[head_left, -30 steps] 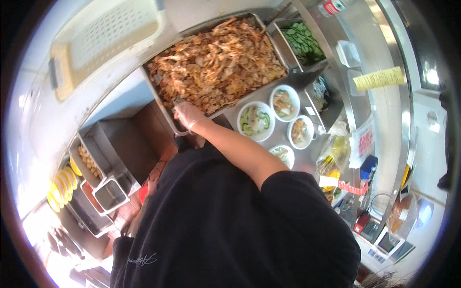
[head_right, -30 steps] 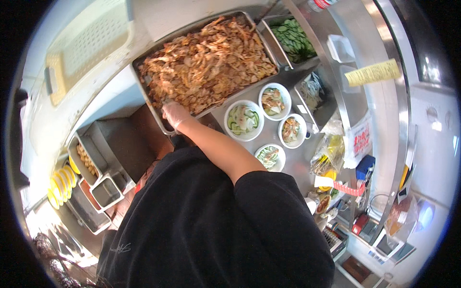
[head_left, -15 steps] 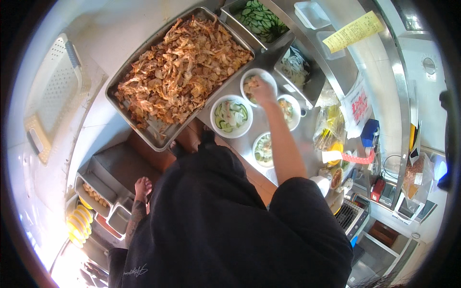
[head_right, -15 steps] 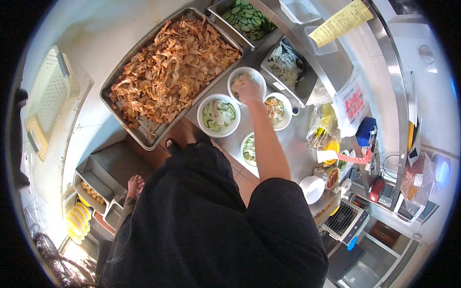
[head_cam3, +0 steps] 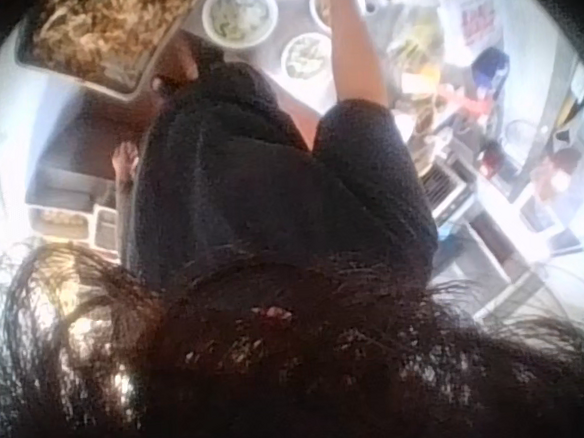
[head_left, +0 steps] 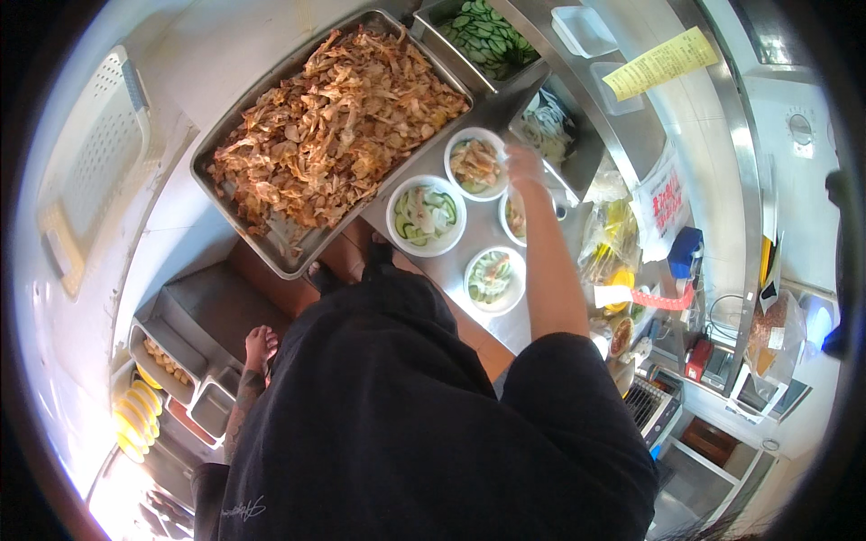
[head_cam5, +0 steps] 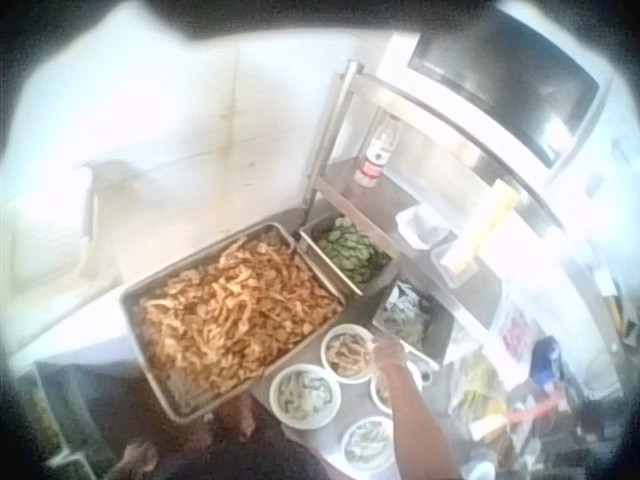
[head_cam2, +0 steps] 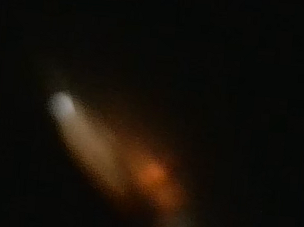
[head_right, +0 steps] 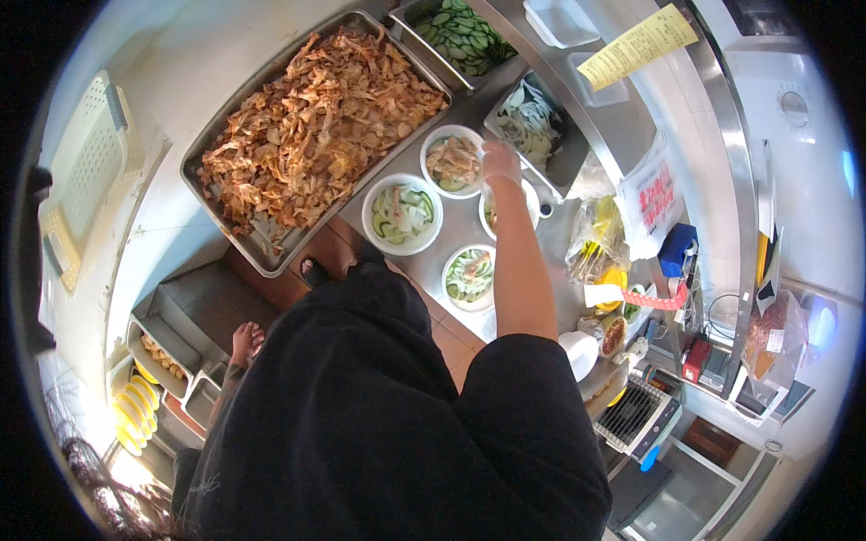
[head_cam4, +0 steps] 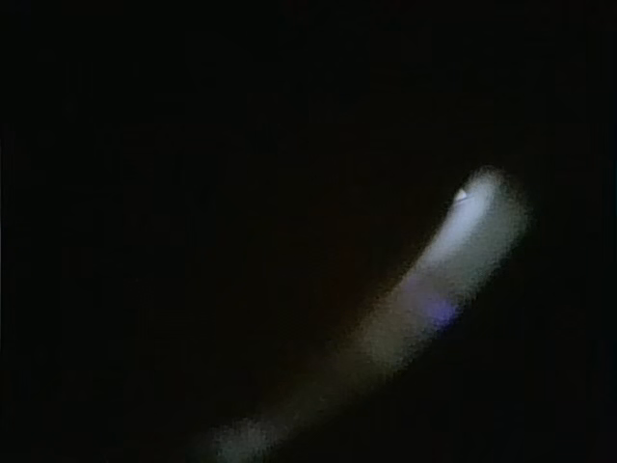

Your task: The person assembles bowls of food by adding sliced cucumbers, shredded cabbage, and shredded meat from metal trays into multiple white bowls. The person uses gloved hands to transfer ingredients and arranges the bowls on the stainless steel counter.

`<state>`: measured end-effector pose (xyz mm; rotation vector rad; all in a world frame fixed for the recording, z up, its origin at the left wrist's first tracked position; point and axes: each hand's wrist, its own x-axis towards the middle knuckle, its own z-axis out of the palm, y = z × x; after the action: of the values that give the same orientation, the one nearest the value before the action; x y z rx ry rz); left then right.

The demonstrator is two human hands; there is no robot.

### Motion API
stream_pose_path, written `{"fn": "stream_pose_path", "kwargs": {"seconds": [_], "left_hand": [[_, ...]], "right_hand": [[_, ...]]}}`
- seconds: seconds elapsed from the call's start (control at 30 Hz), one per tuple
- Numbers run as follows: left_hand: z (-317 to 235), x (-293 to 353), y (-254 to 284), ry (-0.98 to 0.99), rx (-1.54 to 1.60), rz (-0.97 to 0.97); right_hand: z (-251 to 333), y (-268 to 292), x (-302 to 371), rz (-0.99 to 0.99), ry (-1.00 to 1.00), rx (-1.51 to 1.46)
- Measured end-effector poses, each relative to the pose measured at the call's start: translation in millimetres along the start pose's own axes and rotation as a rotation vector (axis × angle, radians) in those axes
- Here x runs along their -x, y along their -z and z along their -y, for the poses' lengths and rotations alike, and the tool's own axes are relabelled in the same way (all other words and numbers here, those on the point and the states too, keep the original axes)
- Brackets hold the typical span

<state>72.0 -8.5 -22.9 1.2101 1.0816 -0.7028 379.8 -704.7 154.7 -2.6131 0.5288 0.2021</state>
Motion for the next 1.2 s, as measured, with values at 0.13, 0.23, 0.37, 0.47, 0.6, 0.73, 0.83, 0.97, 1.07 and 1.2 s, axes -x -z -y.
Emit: {"fn": "stream_pose_path", "kwargs": {"seconds": [0.13, 0.23, 0.37, 0.47, 0.6, 0.73, 0.83, 0.97, 1.07, 1.2], "left_hand": [[44.2, -4.2, 25.8, -0.134, -0.086, -0.052], [63.5, -7.5, 36.2, -0.066, -0.115, -0.199], [61.6, -6.6, 31.6, -0.028, 0.044, -0.074], [44.4, -4.0, 16.3, 0.004, 0.172, 0.095], [26.2, 4.6, -13.0, -0.042, 0.075, -0.039], [19.3, 5.8, -26.6, -0.122, 0.01, -0.046], [28.5, 0.7, -23.1, -0.069, 0.163, -0.073], [65.3, -0.5, -5.0, -0.085, 0.129, -0.038], [96.8, -3.5, 7.8, -0.126, -0.068, -0.175], [129.1, -6.7, 25.1, -0.139, -0.256, -0.248]], "right_hand": [[0.9, -22.4, 0.3, 0.111, 0.276, 0.185], [11.6, -24.0, 11.7, 0.055, 0.16, 0.123], [31.1, -19.6, 23.3, 0.013, 0.137, 0.254], [39.3, -31.8, 20.8, -0.002, 0.172, 0.312], [41.6, -53.7, 6.9, -0.022, 0.176, 0.352], [44.1, -45.3, 3.3, -0.003, 0.15, 0.317], [45.7, -25.9, 16.2, -0.077, 0.136, 0.26], [42.7, -0.7, 39.6, -0.153, 0.119, 0.063], [42.2, 13.4, 58.3, -0.104, 0.049, -0.063], [62.0, -3.0, 92.7, 0.184, -0.003, -0.098]]}}
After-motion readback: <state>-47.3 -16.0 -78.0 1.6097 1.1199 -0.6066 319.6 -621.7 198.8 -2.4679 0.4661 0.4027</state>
